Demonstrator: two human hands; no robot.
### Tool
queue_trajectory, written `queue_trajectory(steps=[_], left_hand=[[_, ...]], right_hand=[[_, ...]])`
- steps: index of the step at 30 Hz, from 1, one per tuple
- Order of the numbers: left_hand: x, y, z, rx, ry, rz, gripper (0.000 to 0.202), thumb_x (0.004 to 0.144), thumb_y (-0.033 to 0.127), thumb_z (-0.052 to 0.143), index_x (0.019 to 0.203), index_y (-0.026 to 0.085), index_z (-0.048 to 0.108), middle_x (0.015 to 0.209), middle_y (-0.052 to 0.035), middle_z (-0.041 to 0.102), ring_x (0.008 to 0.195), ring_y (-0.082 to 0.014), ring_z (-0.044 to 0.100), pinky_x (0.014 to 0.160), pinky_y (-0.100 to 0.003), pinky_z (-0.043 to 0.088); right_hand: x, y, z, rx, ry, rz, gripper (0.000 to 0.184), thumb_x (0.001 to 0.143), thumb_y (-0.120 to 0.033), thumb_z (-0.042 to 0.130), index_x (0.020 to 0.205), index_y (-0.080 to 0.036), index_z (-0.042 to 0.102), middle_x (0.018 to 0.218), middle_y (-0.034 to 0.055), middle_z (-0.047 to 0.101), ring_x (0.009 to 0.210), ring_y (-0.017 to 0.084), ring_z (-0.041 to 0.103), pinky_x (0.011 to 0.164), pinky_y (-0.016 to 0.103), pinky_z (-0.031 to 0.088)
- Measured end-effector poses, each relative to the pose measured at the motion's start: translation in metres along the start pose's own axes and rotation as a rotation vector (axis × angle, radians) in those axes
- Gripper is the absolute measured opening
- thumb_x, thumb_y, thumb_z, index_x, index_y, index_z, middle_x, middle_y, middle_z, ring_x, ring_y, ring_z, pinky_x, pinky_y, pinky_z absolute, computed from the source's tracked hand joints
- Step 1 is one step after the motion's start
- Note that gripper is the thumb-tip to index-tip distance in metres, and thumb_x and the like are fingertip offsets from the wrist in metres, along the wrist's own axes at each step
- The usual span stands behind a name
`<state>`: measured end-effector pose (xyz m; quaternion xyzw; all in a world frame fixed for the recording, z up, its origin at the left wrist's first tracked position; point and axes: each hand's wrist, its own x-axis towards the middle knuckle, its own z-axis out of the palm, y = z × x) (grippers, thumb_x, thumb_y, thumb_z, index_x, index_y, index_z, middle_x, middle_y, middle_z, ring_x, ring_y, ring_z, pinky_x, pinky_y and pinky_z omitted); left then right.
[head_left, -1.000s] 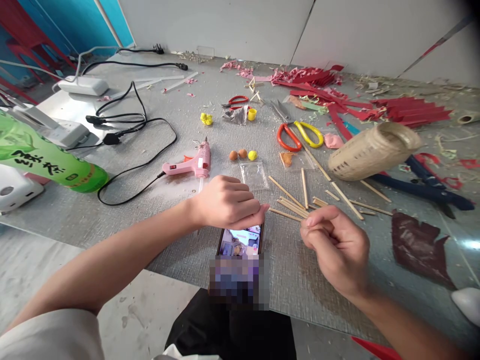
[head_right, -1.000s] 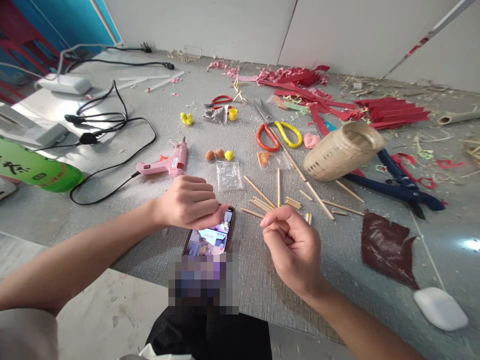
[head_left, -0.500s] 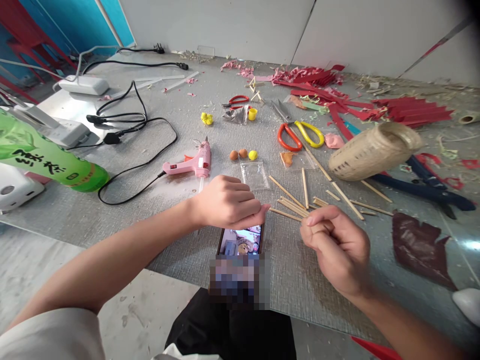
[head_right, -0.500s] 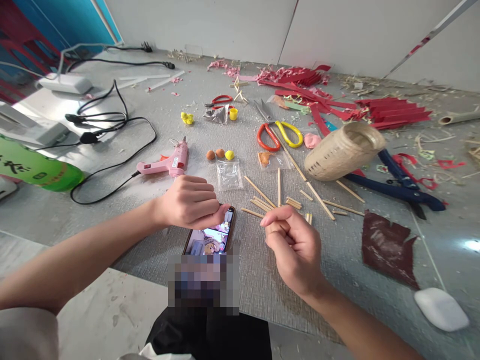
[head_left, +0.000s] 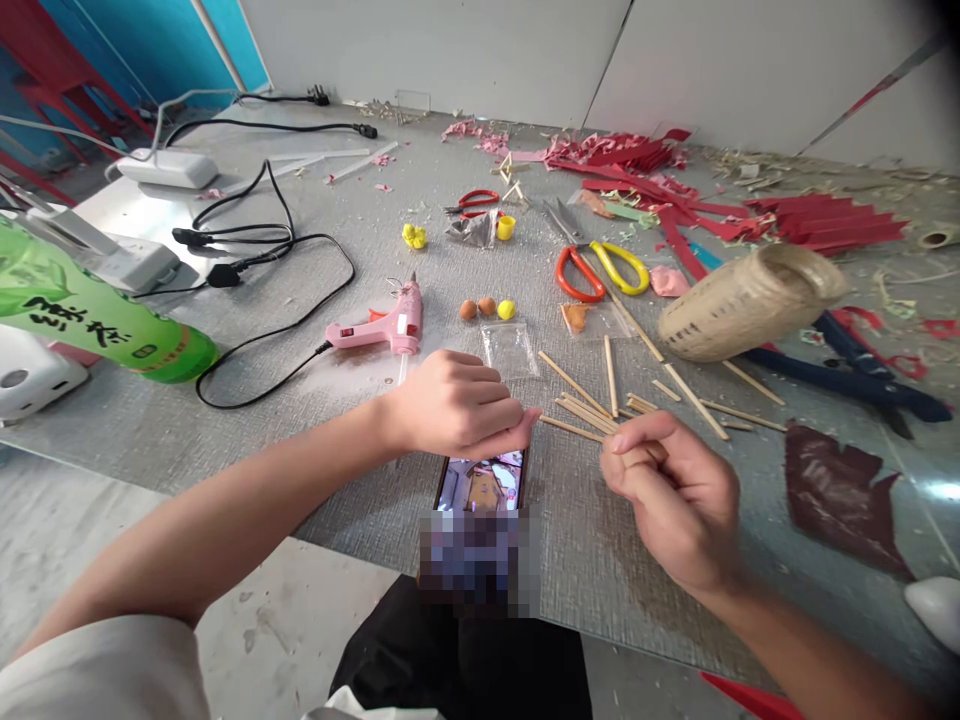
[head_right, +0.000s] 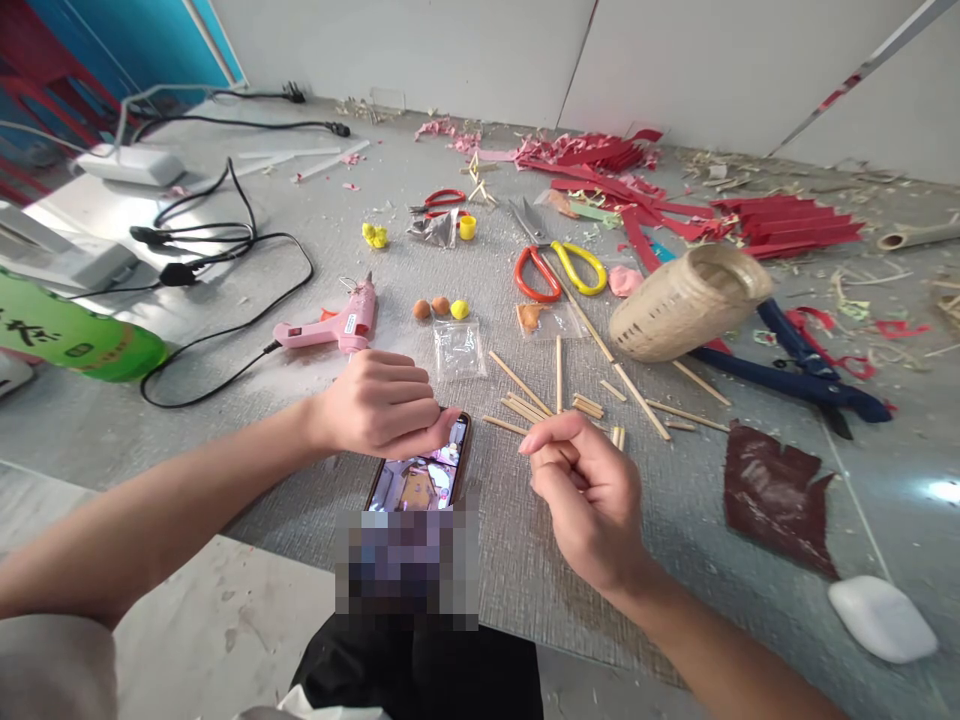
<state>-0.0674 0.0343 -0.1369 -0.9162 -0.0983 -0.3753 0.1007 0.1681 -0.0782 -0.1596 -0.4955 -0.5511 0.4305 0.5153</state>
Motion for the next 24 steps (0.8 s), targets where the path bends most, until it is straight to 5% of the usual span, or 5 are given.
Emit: queue_trajectory(steps=[24], left_hand=[[0.0005,0.0001,0.0016,0.007,0.006,0.001,0.041,0.094,0.021,0.061,0.059,0.021,0.040,0.051,0.0068,0.041,0.047,-0.0086,0.038,0.048,-0.030,0.033]], right_hand=[[-0.0002,-0.0009,0.0001,-0.033,-0.010,0.021,0.011,0.092,-0.017,0.055,0.089,-0.025,0.062,0.058,-0.0045,0.033,0.052,0.012,0.034,0.051,0.030,0.024]])
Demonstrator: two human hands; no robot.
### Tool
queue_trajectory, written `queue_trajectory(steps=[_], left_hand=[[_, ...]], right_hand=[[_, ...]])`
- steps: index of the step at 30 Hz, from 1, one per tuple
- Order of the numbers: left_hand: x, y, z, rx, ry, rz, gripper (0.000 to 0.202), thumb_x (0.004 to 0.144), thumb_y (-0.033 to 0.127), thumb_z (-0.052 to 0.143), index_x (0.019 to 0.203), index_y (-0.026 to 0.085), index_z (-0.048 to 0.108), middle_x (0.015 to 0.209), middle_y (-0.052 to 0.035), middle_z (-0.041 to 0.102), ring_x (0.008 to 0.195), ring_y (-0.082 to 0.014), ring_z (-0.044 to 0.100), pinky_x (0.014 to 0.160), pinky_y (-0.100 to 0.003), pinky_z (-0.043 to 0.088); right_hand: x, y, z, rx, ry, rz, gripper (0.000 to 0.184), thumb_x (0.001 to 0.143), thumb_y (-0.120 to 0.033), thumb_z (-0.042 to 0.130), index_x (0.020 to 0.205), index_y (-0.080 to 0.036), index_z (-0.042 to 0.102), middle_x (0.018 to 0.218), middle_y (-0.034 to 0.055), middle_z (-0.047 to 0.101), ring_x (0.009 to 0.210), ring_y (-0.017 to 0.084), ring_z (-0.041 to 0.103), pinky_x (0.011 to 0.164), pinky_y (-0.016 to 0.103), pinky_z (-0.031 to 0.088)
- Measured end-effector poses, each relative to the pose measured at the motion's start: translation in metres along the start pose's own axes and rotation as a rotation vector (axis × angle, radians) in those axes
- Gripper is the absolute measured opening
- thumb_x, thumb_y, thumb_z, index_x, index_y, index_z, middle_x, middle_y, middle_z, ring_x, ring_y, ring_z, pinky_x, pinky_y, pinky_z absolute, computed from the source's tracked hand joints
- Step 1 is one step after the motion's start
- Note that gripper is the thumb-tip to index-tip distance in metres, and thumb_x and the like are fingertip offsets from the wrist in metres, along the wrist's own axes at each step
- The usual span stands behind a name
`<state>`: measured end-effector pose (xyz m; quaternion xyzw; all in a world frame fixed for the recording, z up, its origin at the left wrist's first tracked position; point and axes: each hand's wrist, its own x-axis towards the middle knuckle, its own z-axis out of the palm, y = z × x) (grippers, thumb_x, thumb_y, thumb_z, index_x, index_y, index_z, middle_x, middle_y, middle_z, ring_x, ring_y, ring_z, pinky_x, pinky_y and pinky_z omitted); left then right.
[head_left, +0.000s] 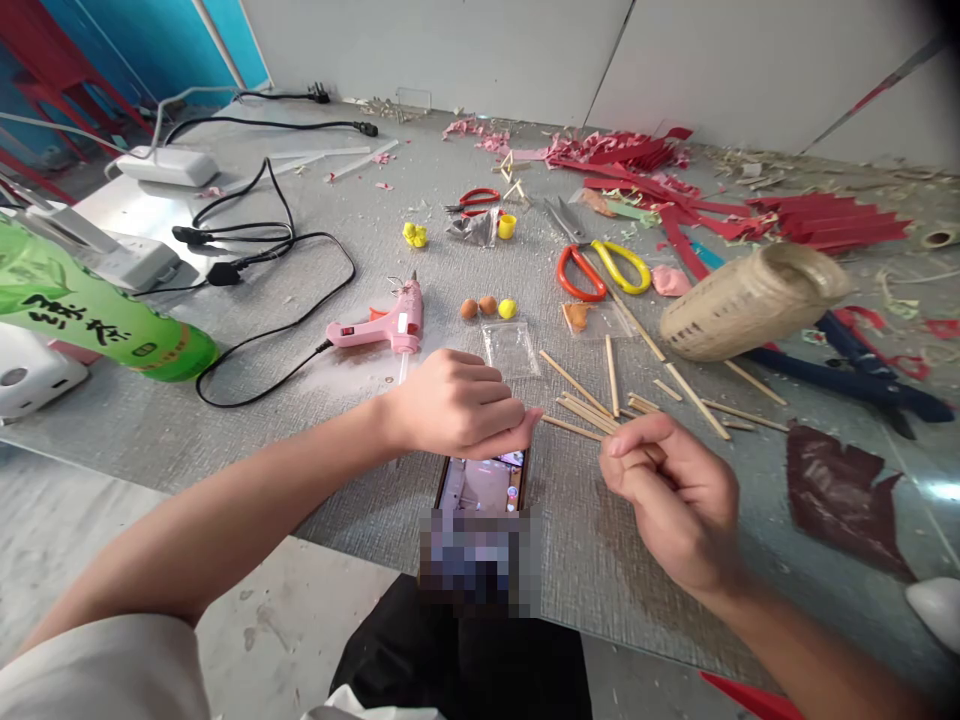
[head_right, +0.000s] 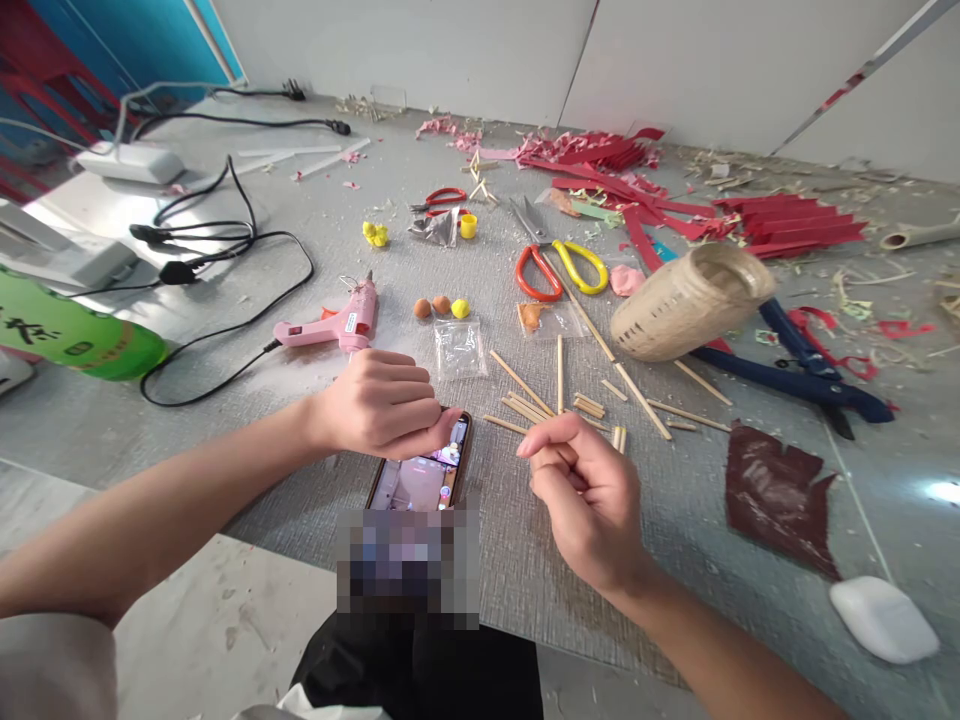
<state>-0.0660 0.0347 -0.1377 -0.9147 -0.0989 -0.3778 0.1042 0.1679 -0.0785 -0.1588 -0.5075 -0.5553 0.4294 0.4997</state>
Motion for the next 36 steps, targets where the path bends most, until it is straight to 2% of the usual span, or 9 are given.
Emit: queue_trajectory(steps=[36], left_hand=[[0.0002,-0.0006,-0.0002,-0.003,0.004,0.000,0.042,0.093,0.021,0.062,0.058,0.020,0.040,0.050,0.0067,0.041,0.047,-0.0085,0.037,0.048,-0.030,0.033]], right_hand=[[0.0007,-0.0026,0.0006,-0.006,-0.019,-0.018,0.015,0.091,-0.014,0.054,0.089,-0.026,0.062,0.058,-0.0047,0.034,0.053,0.011,0.033,0.050,0.029,0.024]])
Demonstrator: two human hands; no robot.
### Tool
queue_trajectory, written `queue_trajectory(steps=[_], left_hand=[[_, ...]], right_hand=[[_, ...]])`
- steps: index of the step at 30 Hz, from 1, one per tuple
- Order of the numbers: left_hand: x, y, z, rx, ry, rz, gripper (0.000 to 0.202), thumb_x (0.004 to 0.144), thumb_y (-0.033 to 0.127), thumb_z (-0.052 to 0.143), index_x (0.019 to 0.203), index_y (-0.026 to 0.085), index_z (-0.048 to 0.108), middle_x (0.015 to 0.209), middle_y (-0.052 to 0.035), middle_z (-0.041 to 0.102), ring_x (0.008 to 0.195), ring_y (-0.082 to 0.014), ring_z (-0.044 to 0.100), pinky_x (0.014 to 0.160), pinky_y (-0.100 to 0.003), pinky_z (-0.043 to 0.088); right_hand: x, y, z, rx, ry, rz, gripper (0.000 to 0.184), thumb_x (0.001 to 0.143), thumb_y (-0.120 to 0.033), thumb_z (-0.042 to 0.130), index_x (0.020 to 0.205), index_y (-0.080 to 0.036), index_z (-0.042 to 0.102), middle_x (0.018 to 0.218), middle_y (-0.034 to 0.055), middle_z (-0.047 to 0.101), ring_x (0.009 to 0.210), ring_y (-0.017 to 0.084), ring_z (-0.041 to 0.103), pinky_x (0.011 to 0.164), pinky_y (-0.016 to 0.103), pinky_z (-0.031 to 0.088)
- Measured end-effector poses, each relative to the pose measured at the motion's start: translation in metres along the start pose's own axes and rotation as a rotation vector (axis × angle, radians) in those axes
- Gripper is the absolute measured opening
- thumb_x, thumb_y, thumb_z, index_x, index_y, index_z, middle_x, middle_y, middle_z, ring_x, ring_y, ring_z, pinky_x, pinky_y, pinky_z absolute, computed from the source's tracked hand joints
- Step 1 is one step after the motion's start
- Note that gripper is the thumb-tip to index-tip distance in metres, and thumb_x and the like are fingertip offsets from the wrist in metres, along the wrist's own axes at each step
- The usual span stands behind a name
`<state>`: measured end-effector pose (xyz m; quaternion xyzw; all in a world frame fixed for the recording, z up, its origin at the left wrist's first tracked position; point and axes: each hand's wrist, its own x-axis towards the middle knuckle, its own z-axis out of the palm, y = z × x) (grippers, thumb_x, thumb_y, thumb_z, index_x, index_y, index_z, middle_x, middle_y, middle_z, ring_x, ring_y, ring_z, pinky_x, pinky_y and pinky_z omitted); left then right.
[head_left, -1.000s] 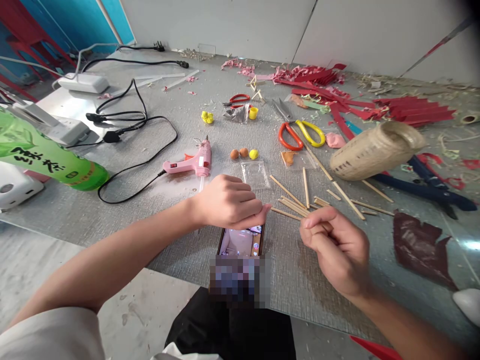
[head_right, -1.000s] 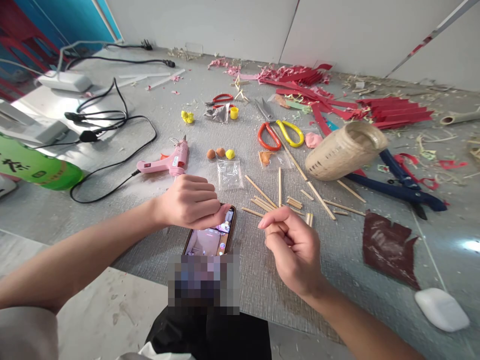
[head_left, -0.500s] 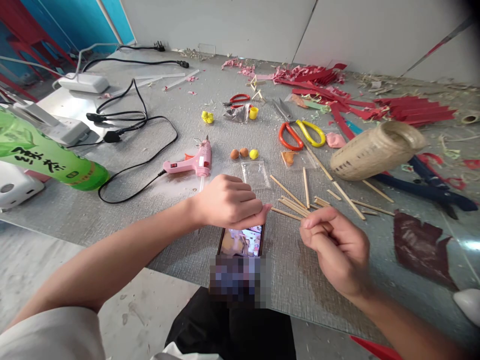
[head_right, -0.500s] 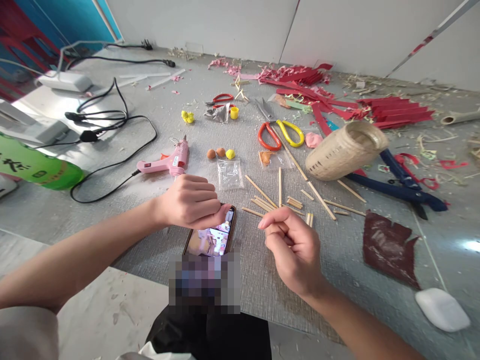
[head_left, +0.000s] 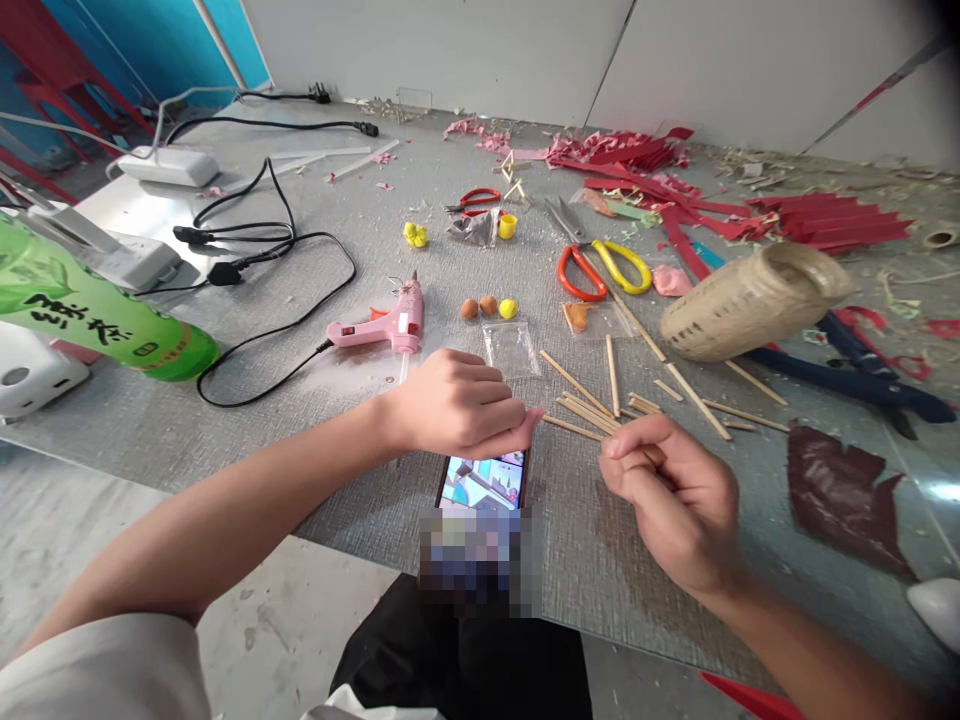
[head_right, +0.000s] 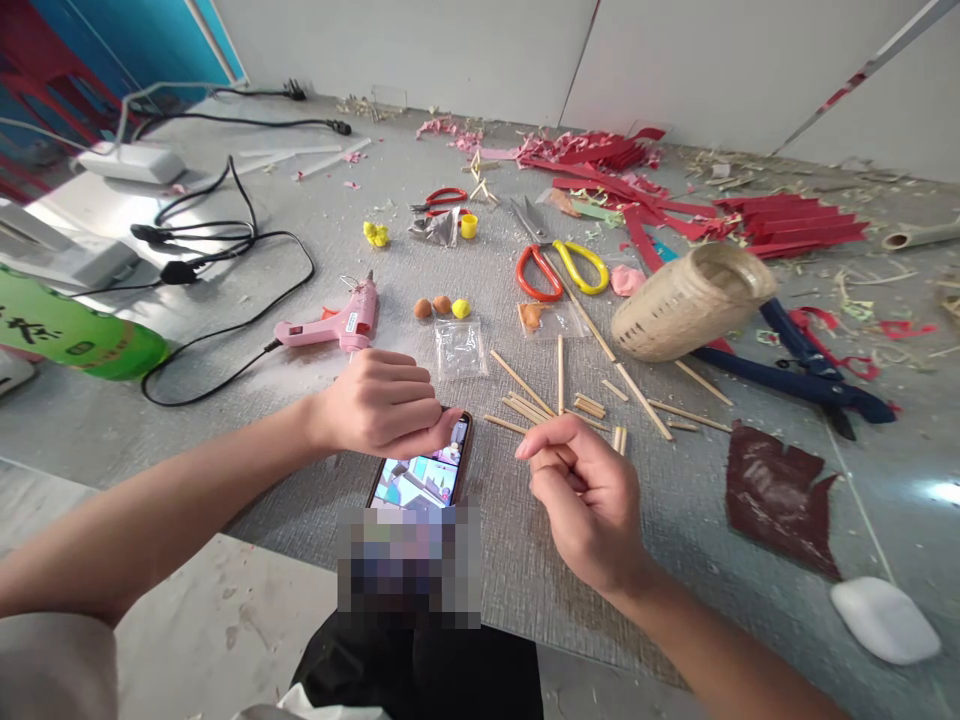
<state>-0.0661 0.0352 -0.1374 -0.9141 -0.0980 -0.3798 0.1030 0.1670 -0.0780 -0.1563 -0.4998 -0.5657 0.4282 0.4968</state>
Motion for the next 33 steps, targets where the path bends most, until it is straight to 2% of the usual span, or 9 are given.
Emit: queue_trajectory(steps=[33], left_hand=[[-0.0005,0.0005,-0.0008,-0.010,-0.012,-0.002,0.041,0.093,0.021,0.062,0.058,0.020,0.042,0.051,0.0063,0.042,0.048,-0.0089,0.038,0.048,-0.030,0.033]], right_hand=[[0.0005,0.0011,0.0005,-0.039,-0.014,-0.032,0.017,0.092,-0.012,0.051,0.089,-0.025,0.062,0.061,-0.0039,0.040,0.054,0.010,0.036,0.049,0.028,0.025]])
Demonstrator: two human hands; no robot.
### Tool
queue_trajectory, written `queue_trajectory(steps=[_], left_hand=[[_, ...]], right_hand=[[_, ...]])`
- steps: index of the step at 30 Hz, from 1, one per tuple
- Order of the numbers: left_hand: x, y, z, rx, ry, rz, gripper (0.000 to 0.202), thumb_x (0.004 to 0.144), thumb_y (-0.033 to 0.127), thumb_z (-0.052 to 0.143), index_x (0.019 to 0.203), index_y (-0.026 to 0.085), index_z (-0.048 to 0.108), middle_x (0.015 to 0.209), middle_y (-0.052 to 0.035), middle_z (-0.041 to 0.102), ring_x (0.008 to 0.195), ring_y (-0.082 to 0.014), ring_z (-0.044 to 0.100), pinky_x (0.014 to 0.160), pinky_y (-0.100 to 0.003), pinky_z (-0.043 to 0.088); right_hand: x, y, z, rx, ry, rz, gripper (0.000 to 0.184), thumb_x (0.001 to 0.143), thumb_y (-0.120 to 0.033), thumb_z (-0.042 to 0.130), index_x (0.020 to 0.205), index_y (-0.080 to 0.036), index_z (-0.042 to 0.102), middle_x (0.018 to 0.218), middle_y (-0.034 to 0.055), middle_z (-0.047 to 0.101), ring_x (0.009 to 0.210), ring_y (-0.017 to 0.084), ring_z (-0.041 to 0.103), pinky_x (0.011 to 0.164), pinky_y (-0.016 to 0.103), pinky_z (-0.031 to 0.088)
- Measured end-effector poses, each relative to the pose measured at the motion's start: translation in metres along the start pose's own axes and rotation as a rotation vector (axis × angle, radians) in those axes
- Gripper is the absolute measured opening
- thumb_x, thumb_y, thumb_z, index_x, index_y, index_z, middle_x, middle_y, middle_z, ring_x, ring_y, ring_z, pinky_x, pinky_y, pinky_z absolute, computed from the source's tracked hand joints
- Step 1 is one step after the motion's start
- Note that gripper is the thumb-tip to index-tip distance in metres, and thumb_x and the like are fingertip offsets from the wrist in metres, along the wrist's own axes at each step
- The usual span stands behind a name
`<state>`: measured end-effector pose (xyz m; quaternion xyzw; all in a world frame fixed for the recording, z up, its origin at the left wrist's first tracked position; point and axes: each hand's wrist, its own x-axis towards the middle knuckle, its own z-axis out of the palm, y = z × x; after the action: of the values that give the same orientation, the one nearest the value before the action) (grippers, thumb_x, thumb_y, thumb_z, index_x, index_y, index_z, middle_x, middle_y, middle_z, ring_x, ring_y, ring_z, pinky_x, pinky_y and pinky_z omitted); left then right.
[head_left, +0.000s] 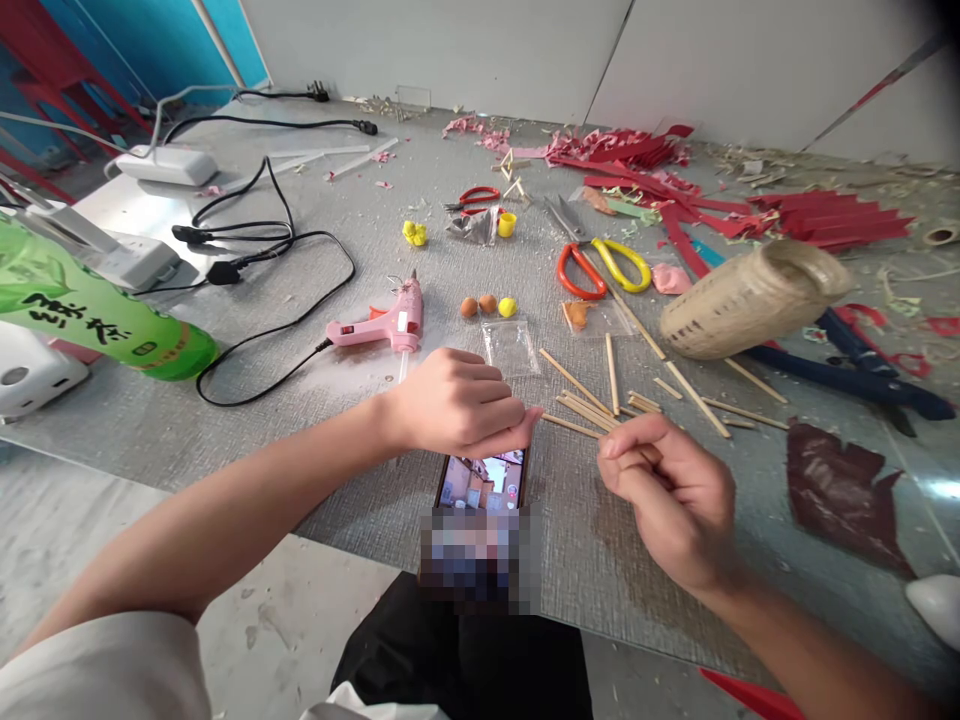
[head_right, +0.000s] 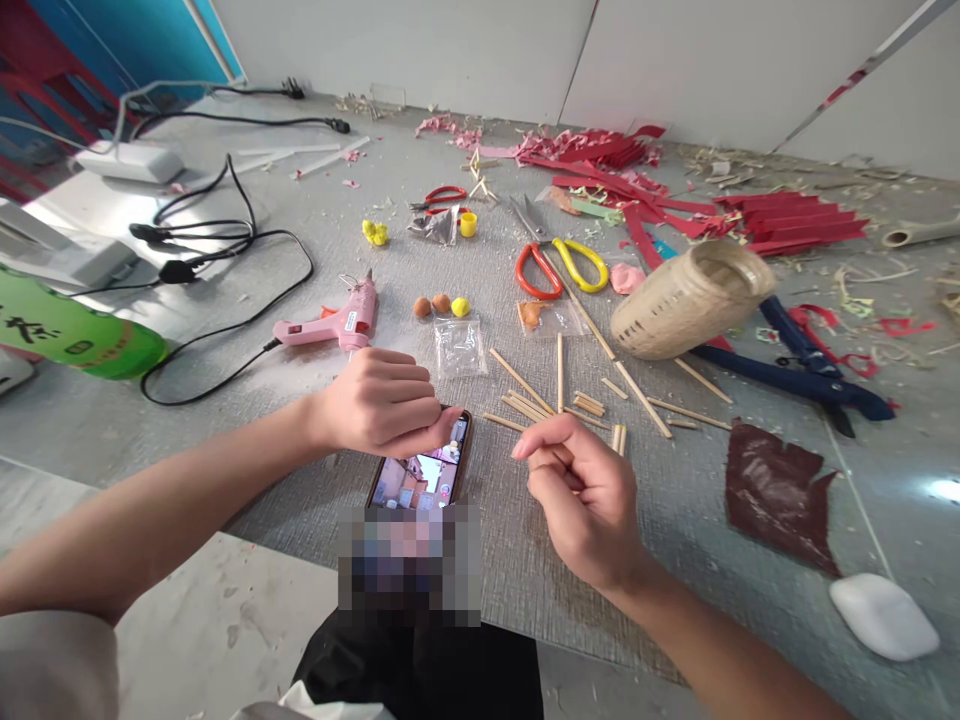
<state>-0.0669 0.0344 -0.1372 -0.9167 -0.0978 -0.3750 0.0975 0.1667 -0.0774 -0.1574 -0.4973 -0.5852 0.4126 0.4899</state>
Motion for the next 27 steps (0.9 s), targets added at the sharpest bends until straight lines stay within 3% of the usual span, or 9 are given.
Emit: queue_trajectory(steps=[27], left_hand=[[0.0005,0.0003,0.0006,0.021,0.010,0.013,0.042,0.094,0.021,0.061,0.058,0.020,0.040,0.050,0.0067,0.041,0.047,-0.0084,0.038,0.048,-0.030,0.032]], right_hand=[[0.0003,-0.0028,0.0004,-0.019,0.001,0.010,0.015,0.090,-0.013,0.053,0.087,-0.024,0.062,0.062,-0.0036,0.043,0.053,0.010,0.039,0.048,0.027,0.027]])
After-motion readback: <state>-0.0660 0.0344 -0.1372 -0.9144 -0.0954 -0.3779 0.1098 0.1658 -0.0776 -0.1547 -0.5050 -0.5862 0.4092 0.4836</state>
